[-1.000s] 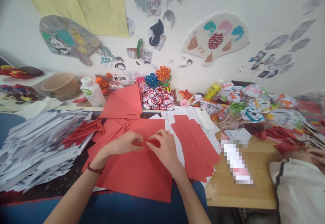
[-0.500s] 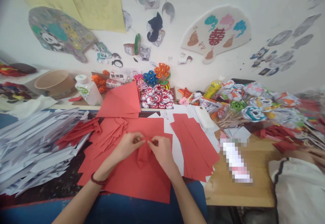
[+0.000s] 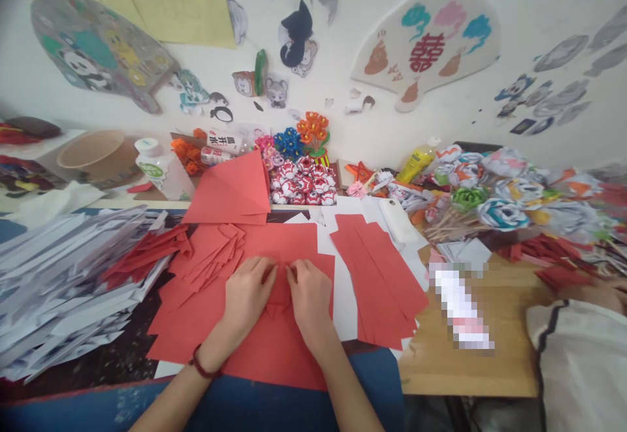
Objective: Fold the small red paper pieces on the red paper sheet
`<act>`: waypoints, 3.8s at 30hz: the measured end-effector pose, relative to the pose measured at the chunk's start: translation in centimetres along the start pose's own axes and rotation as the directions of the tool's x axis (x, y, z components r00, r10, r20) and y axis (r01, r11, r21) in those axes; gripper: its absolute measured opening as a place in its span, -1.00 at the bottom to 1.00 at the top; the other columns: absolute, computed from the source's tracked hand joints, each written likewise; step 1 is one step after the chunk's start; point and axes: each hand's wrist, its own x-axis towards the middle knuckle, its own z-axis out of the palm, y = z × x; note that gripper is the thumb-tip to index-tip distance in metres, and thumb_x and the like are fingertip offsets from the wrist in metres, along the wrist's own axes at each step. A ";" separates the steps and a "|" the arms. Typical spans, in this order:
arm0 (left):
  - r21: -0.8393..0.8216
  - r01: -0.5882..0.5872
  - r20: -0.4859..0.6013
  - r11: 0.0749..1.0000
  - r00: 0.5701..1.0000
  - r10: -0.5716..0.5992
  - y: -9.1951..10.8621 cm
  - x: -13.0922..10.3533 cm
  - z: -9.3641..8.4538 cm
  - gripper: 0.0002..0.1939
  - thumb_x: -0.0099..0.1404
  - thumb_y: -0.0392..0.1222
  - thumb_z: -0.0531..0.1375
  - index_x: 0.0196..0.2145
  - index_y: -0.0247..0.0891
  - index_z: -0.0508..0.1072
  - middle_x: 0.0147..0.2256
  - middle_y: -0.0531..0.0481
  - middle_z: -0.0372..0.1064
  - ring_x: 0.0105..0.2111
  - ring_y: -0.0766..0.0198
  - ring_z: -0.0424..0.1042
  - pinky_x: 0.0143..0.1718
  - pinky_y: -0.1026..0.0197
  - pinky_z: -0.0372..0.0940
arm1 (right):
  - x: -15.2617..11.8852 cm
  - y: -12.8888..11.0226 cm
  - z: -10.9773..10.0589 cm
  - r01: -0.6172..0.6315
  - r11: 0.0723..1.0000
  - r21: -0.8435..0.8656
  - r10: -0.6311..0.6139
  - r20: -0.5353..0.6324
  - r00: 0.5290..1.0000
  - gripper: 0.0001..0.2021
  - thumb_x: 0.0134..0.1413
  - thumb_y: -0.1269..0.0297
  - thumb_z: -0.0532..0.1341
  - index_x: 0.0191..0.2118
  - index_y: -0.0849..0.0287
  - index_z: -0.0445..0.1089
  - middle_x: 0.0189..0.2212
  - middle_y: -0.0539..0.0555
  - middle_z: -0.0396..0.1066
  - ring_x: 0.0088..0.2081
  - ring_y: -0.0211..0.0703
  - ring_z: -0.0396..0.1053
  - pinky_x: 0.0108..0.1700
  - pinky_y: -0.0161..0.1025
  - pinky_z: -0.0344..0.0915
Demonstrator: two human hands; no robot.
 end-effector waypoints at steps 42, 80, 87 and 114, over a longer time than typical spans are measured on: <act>0.054 -0.573 0.185 0.818 0.811 0.555 -5.1 0.1 -1.4 -0.55 0.39 -0.37 0.05 0.21 -0.20 0.28 0.15 -0.08 0.32 0.02 0.09 0.25 -0.01 0.05 0.16 | -0.7 2.0 -0.8 0.378 0.925 -0.043 -0.366 0.163 0.916 -0.57 0.29 0.57 -0.05 0.14 0.17 0.35 -0.09 0.19 0.33 -0.09 -0.04 0.25 -0.08 -0.10 0.32; 0.086 -0.645 0.258 0.759 0.750 0.609 -5.2 0.9 -2.4 -0.52 0.37 -0.43 0.02 0.20 -0.19 0.29 0.17 -0.04 0.30 0.14 0.11 0.18 0.09 0.04 0.07 | -1.3 1.3 -0.3 0.459 0.823 -0.336 -0.431 0.159 0.888 -0.59 0.21 0.55 0.03 0.13 0.25 0.36 -0.04 0.25 0.38 -0.11 0.04 0.26 -0.07 -0.02 0.20; 0.110 -0.666 0.296 0.738 0.731 0.615 -4.3 1.1 -2.8 -0.48 0.28 -0.50 0.01 0.17 -0.30 0.30 0.20 -0.09 0.25 0.16 0.10 0.16 0.12 0.04 0.04 | -1.4 0.6 -0.2 0.467 0.780 -0.417 -0.435 0.176 0.883 -0.58 0.14 0.62 0.05 0.09 0.33 0.38 -0.05 0.25 0.38 -0.15 0.06 0.25 -0.03 0.00 0.18; 0.227 -0.731 0.301 0.644 0.681 0.668 -4.3 0.5 -3.0 -0.46 0.34 -0.44 -0.06 0.27 -0.52 0.06 0.04 -0.33 0.36 0.03 0.10 0.28 0.11 0.02 0.07 | -2.3 -0.5 -1.3 0.247 0.934 -0.256 -0.234 0.079 0.969 -0.71 0.20 0.45 0.08 -0.03 0.23 0.46 -0.22 0.21 0.33 -0.19 0.02 0.24 -0.20 -0.08 0.24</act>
